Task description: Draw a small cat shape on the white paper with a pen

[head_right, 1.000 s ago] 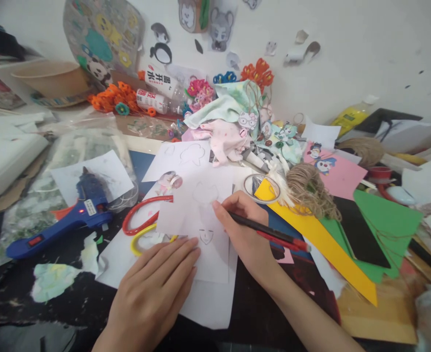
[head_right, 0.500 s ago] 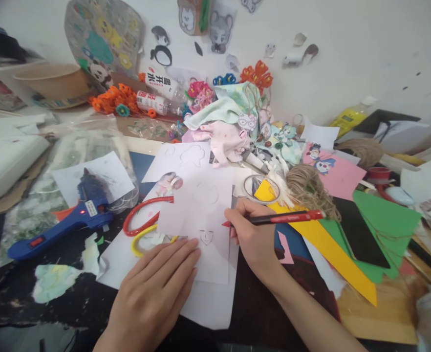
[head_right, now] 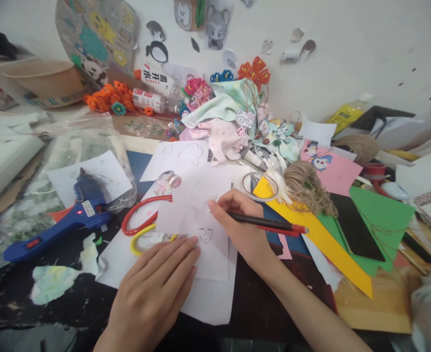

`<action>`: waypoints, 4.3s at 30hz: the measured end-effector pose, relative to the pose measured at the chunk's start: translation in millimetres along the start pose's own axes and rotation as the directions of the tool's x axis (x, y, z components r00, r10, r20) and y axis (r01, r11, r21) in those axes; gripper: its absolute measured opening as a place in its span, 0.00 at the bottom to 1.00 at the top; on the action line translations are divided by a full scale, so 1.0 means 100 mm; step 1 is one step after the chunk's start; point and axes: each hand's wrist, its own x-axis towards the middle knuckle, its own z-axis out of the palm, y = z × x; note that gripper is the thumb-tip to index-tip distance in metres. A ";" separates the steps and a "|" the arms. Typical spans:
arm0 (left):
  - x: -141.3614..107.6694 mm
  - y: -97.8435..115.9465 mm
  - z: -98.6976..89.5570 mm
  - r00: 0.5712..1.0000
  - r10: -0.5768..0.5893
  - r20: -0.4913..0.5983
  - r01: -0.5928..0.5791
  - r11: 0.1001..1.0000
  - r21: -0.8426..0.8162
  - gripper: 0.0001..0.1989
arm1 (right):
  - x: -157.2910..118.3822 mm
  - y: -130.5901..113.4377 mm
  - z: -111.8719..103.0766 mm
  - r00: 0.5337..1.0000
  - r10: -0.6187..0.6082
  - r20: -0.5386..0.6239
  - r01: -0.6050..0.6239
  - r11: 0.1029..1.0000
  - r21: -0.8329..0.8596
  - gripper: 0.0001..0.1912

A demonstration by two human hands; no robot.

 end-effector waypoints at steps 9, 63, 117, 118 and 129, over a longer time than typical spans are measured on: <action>0.01 0.00 -0.01 1.000 0.002 0.005 -0.002 1.000 -0.004 0.12 | -0.08 -0.05 -0.01 0.989 0.087 0.119 -0.082 0.996 -0.047 0.20; 0.00 0.01 0.00 1.000 -0.009 0.007 0.009 1.000 0.024 0.12 | -0.11 -0.05 0.02 0.961 0.133 0.241 -0.084 0.976 -0.202 0.19; 0.00 0.01 0.02 1.000 -0.005 -0.011 0.005 1.000 0.018 0.12 | -0.10 -0.01 0.00 0.996 0.087 -0.024 -0.090 0.984 -0.153 0.16; 0.00 0.01 0.02 1.000 -0.005 -0.014 0.005 1.000 0.019 0.12 | -0.10 -0.01 0.00 0.995 0.097 -0.025 -0.099 0.984 -0.148 0.16; 0.00 0.01 0.01 1.000 -0.002 -0.016 0.002 1.000 0.023 0.12 | -0.12 -0.03 -0.01 0.983 0.119 0.142 -0.099 0.985 -0.139 0.17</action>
